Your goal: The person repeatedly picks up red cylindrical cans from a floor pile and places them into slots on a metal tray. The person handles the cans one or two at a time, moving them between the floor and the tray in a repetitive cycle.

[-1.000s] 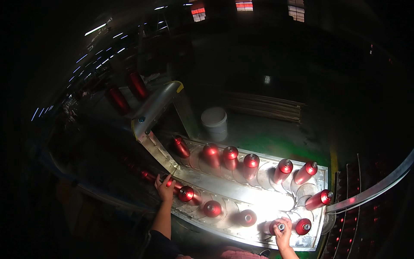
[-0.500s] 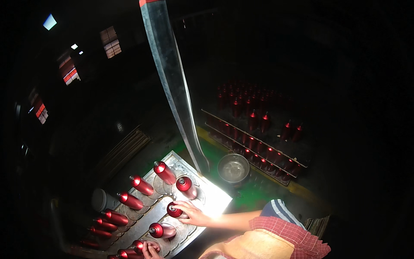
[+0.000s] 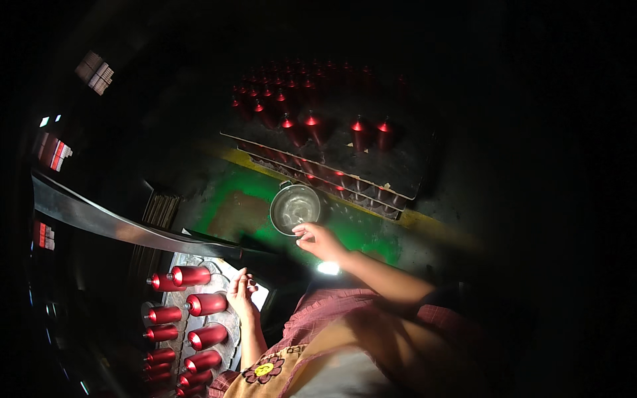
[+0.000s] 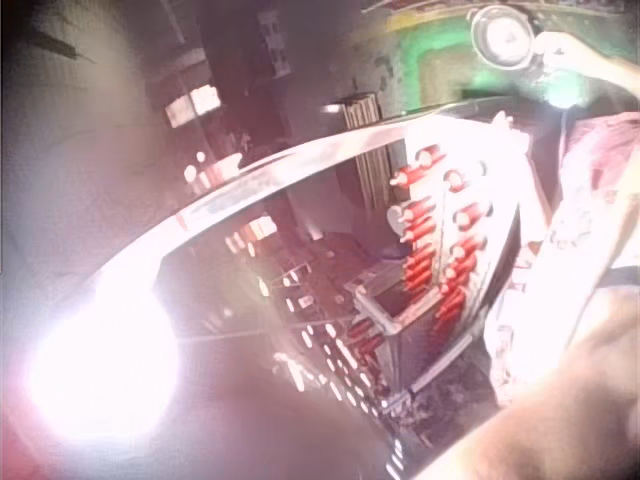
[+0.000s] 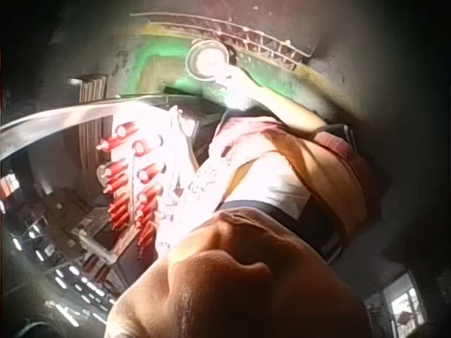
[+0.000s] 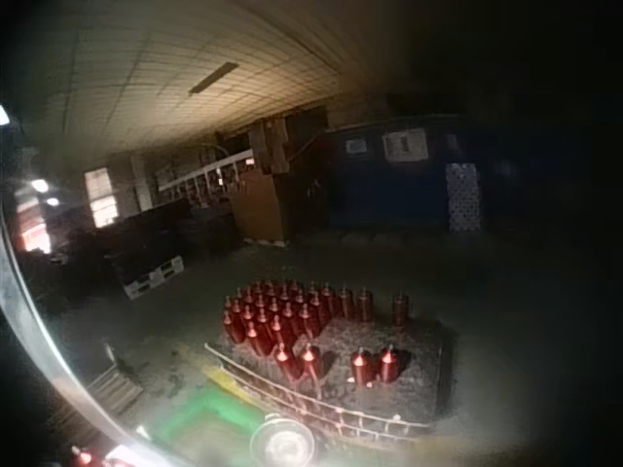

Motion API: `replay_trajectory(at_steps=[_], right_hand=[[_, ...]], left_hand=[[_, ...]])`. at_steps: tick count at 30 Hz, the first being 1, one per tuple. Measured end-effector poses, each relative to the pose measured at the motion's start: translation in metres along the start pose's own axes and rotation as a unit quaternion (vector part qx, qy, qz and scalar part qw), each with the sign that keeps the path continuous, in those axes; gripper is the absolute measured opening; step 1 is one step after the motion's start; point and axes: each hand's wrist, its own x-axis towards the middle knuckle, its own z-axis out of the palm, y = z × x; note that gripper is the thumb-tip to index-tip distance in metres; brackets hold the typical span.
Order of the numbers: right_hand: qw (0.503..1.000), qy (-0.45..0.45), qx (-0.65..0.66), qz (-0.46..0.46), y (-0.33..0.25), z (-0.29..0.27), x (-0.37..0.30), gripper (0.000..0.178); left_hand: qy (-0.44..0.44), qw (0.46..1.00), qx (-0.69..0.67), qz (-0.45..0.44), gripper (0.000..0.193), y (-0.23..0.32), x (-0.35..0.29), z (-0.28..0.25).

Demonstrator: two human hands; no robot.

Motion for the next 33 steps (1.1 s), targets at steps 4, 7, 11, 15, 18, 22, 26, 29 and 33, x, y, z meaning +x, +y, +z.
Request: replay_trajectory(at_steps=[4, 7, 11, 15, 18, 22, 26, 29, 33], right_hand=[[0.991, 0.132, 0.012, 0.016, 0.025, -0.118, 0.043, 0.033], [0.969, 0.243, -0.020, 0.026, 0.049, -0.213, 0.103, 0.036], [0.925, 0.350, -0.145, 0.024, 0.089, -0.326, 0.227, 0.041], [0.872, 0.369, -0.319, 0.043, 0.148, -0.419, 0.352, 0.043], [0.907, 0.332, -0.258, 0.015, 0.197, -0.466, 0.404, 0.034], [0.897, 0.321, -0.304, 0.019, 0.221, -0.493, 0.430, 0.026], [0.920, 0.291, -0.234, 0.117, 0.185, -0.492, 0.440, 0.031], [0.935, 0.160, -0.180, 0.262, 0.148, -0.479, 0.450, 0.039], [0.941, 0.037, -0.114, 0.315, 0.130, -0.456, 0.456, 0.039]], left_hand=[[-0.094, 0.995, 0.019, -0.021, 0.019, -0.020, 0.097, 0.090], [-0.116, 0.989, 0.093, 0.004, 0.023, -0.042, 0.208, 0.165], [-0.115, 0.986, 0.117, 0.030, 0.029, -0.078, 0.412, 0.299], [-0.088, 0.929, 0.265, 0.244, 0.029, -0.115, 0.596, 0.440], [-0.096, 0.898, 0.307, 0.301, 0.026, -0.140, 0.671, 0.511], [-0.085, 0.917, 0.299, 0.252, 0.018, -0.144, 0.706, 0.552], [-0.145, 0.972, 0.172, 0.073, 0.026, -0.121, 0.689, 0.552], [-0.251, 0.930, 0.268, 0.024, 0.037, -0.104, 0.657, 0.546], [-0.431, 0.785, 0.441, 0.057, 0.045, -0.093, 0.610, 0.551]])
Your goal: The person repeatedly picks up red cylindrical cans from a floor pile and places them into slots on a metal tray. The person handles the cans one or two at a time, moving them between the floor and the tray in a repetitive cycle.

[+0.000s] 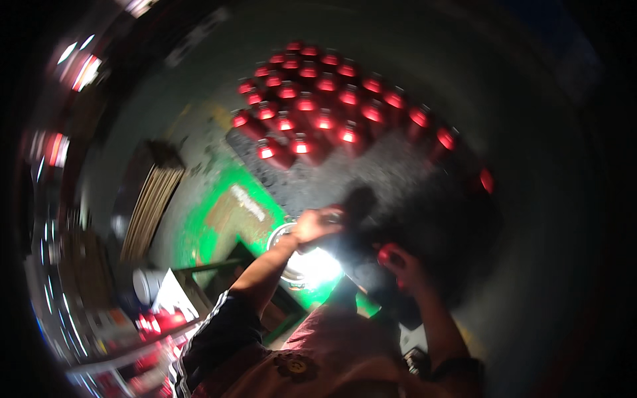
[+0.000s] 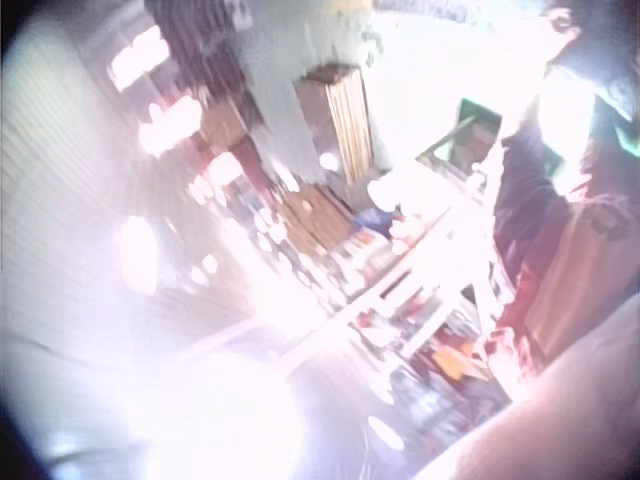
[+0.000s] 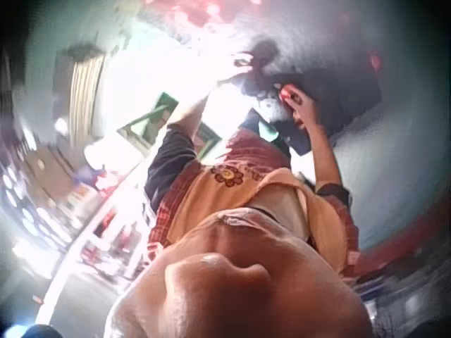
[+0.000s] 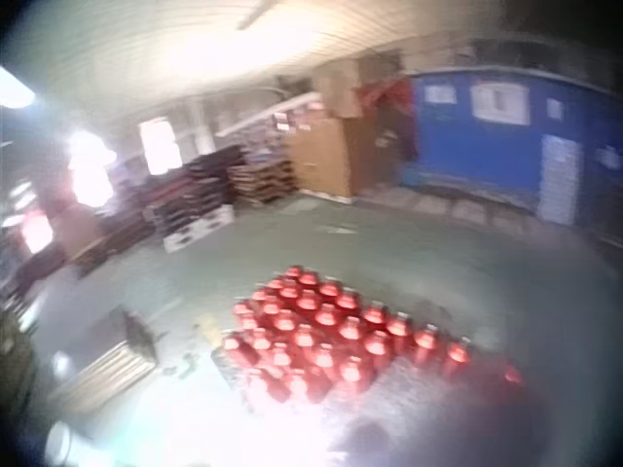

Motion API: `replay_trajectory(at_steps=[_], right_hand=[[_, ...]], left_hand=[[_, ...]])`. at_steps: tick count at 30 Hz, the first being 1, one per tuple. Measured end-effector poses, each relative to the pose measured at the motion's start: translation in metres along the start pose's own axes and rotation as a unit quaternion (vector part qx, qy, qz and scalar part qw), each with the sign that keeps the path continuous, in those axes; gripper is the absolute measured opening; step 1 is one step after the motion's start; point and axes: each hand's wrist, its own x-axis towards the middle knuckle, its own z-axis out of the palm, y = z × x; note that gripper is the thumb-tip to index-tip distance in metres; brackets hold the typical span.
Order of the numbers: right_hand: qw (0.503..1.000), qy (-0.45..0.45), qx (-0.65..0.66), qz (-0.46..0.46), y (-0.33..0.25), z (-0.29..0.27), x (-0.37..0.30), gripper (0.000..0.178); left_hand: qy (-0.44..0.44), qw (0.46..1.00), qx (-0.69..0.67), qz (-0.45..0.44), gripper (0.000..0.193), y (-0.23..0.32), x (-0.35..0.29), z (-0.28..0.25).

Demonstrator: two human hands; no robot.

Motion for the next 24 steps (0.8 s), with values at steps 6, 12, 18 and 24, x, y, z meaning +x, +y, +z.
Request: replay_trajectory(at_steps=[6, 12, 18, 24], right_hand=[[0.963, 0.048, -0.080, -0.254, 0.071, 0.017, -0.078, 0.022], [0.910, -0.053, -0.053, -0.408, 0.166, 0.026, -0.183, 0.016], [0.901, -0.282, -0.060, -0.325, 0.166, 0.056, -0.300, 0.014], [0.846, -0.423, -0.129, -0.297, 0.165, 0.167, -0.424, 0.020]], left_hand=[[0.198, 0.977, -0.057, -0.048, 0.038, 0.077, -0.161, 0.096], [0.389, 0.900, -0.183, -0.069, 0.039, 0.144, -0.433, 0.253], [0.515, 0.779, -0.337, -0.116, 0.032, 0.202, -0.658, 0.391], [0.687, 0.603, -0.312, -0.260, 0.032, 0.203, -0.832, 0.505]])
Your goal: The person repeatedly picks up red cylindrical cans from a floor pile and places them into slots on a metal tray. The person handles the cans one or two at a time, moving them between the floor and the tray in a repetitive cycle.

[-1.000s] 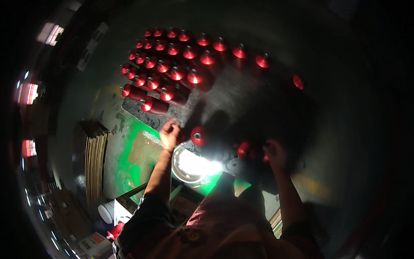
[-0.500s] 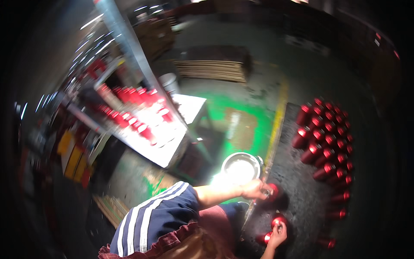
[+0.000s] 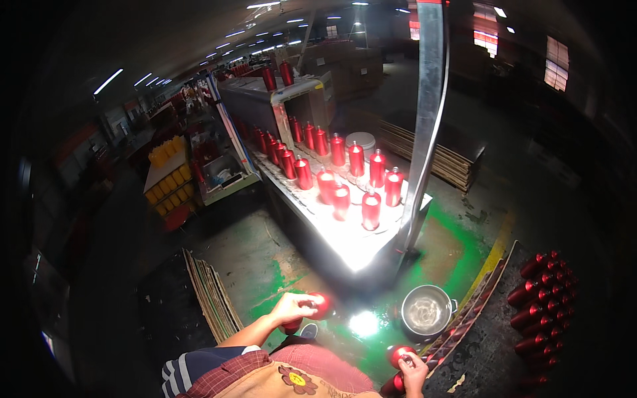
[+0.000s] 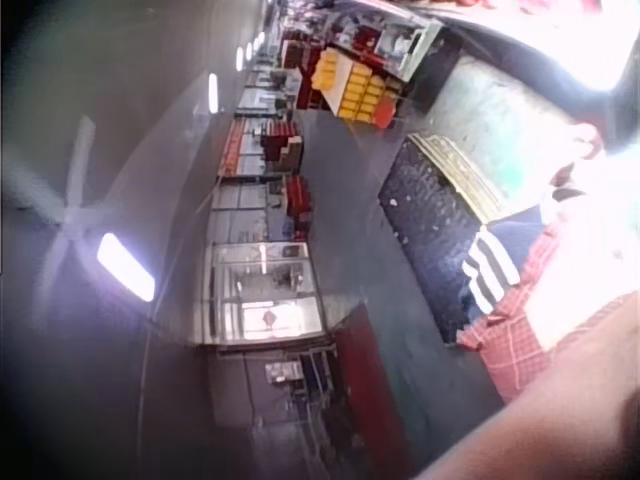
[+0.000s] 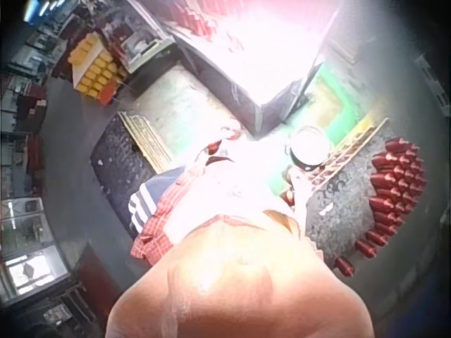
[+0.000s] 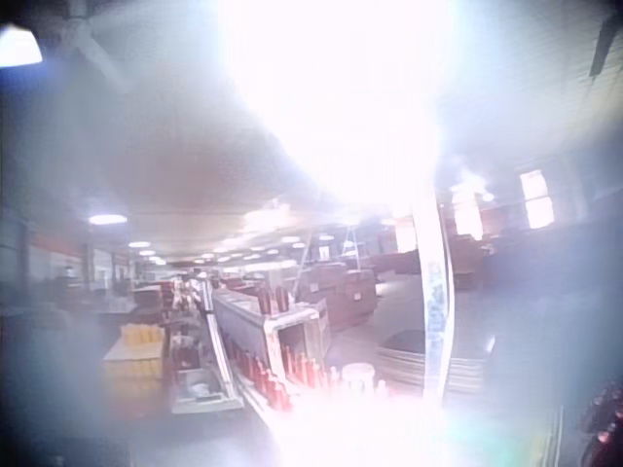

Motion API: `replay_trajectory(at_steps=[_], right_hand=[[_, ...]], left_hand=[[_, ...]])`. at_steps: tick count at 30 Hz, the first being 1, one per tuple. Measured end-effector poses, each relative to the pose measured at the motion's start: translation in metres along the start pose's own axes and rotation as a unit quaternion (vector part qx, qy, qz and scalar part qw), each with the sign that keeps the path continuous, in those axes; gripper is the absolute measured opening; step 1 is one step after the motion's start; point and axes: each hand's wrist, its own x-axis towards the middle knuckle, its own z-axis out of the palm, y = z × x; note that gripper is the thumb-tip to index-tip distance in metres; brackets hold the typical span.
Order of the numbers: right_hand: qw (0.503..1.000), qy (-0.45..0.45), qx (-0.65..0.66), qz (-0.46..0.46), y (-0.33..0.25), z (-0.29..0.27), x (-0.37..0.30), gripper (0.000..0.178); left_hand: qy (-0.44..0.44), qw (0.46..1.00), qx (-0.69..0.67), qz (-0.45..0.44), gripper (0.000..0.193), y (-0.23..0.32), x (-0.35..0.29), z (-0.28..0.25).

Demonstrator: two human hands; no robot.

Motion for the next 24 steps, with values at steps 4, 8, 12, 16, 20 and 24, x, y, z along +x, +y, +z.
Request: replay_trajectory(at_steps=[4, 8, 12, 16, 20, 24], right_hand=[[0.996, -0.092, 0.001, -0.014, -0.031, 0.129, 0.052, 0.024], [0.985, -0.167, -0.046, 0.005, -0.072, 0.289, 0.111, 0.026], [0.969, -0.239, -0.057, 0.035, -0.131, 0.443, 0.166, 0.028], [0.948, -0.308, -0.075, -0.011, -0.198, 0.568, 0.246, 0.032], [0.935, -0.354, -0.015, -0.022, -0.241, 0.664, 0.318, 0.038], [0.914, -0.406, 0.006, 0.025, -0.257, 0.680, 0.377, 0.035]], left_hand=[[0.162, 0.986, 0.023, -0.045, 0.026, -0.048, -0.007, -0.129], [0.237, 0.970, -0.053, -0.031, 0.022, -0.093, 0.004, -0.266], [0.263, 0.961, -0.033, -0.082, 0.020, -0.117, 0.040, -0.398], [0.292, 0.953, -0.055, -0.060, 0.017, -0.125, 0.115, -0.502], [0.311, 0.938, -0.153, -0.017, 0.021, -0.131, 0.190, -0.581], [0.367, 0.916, -0.160, -0.026, 0.023, -0.125, 0.245, -0.587]])
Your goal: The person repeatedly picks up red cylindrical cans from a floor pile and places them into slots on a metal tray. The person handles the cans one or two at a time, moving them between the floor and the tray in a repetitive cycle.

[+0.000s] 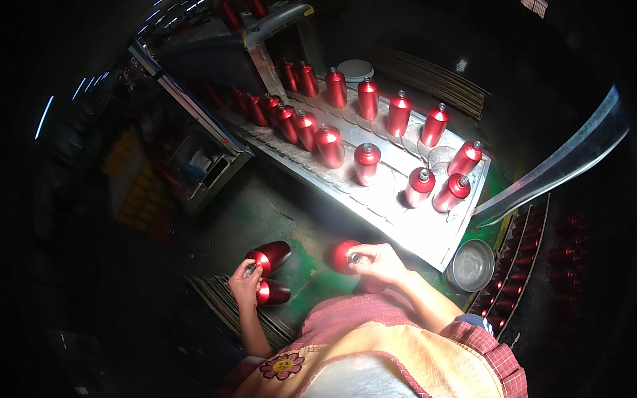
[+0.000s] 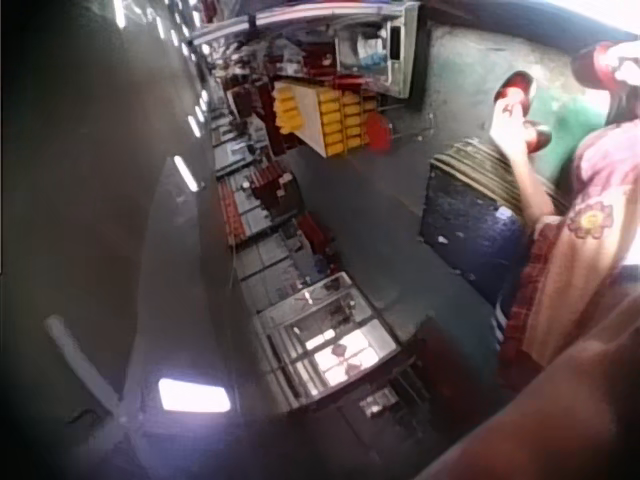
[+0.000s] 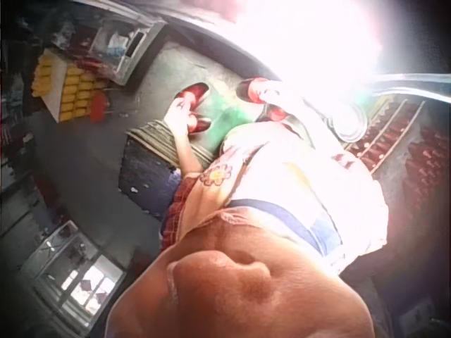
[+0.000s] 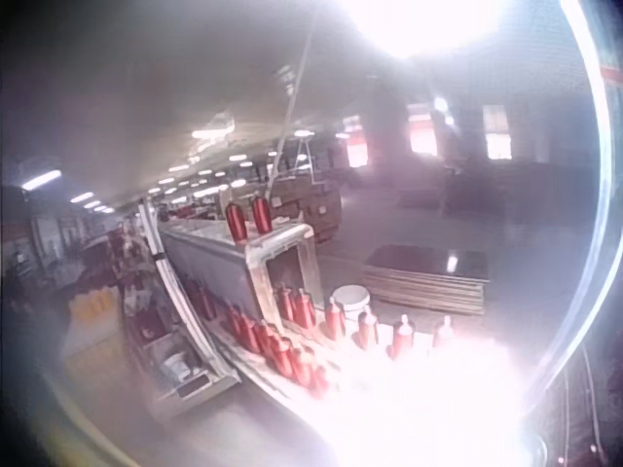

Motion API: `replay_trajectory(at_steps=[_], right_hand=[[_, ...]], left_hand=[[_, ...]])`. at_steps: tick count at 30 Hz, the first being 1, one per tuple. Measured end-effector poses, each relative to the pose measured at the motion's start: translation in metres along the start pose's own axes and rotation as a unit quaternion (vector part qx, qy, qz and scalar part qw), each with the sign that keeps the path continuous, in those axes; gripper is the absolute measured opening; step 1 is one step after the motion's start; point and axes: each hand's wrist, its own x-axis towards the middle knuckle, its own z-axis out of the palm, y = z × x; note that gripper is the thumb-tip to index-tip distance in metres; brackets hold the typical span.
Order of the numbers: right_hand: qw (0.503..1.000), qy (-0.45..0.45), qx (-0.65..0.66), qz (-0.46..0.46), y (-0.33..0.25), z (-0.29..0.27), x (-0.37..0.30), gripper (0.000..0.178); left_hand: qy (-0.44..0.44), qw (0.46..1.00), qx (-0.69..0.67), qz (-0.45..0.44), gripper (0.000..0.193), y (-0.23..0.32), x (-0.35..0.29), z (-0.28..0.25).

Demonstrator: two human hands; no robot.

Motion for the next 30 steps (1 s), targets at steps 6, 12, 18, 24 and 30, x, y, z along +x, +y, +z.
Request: replay_trajectory(at_steps=[6, 12, 18, 24, 30], right_hand=[[0.985, -0.027, -0.173, -0.008, -0.068, -0.096, 0.082, 0.034], [0.989, -0.013, -0.142, -0.038, -0.105, -0.111, 0.163, 0.030], [0.982, 0.024, -0.182, -0.038, -0.105, -0.136, 0.251, 0.031], [0.982, 0.087, -0.161, 0.034, -0.167, -0.080, 0.343, 0.032], [0.970, 0.147, -0.164, 0.106, -0.191, -0.068, 0.400, 0.033]], left_hand=[[0.028, 1.000, 0.012, -0.003, 0.023, 0.058, 0.076, 0.092], [-0.011, 1.000, 0.006, -0.007, 0.023, 0.095, 0.193, 0.114], [-0.059, 0.996, 0.067, -0.025, 0.025, 0.077, 0.331, 0.168], [-0.180, 0.979, 0.079, -0.050, 0.023, 0.106, 0.476, 0.156], [-0.269, 0.960, 0.081, 0.004, 0.020, 0.127, 0.578, 0.167]])
